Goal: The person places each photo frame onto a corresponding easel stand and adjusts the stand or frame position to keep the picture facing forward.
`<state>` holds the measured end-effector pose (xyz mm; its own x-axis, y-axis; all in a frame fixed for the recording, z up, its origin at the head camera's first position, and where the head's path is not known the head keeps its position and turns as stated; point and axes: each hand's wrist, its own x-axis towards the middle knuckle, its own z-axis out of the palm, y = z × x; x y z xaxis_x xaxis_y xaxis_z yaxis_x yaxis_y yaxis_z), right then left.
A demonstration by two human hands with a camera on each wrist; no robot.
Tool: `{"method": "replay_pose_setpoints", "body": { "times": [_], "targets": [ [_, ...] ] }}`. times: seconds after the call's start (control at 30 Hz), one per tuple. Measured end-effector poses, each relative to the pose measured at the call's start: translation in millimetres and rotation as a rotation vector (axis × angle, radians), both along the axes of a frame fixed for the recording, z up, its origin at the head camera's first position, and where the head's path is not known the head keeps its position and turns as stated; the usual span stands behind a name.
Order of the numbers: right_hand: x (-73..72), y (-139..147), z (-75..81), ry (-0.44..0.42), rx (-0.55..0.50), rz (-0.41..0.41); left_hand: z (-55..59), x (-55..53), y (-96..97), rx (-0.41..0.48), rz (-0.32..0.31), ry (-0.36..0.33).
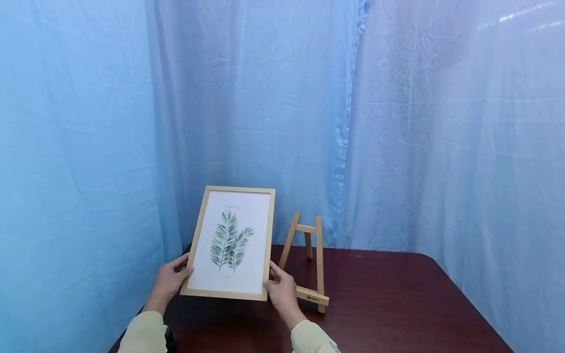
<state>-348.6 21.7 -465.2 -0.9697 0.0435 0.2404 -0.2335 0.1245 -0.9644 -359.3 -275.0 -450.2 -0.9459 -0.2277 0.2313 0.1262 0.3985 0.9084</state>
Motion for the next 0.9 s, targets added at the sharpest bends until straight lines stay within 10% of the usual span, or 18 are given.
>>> {"method": "replay_pose_setpoints", "body": {
  "times": [0.9],
  "targets": [
    [-3.5, 20, 14.4, 0.065, -0.014, -0.024, 13.1, -6.5, 20.8, 0.082, 0.02, 0.128]
  ]
}}
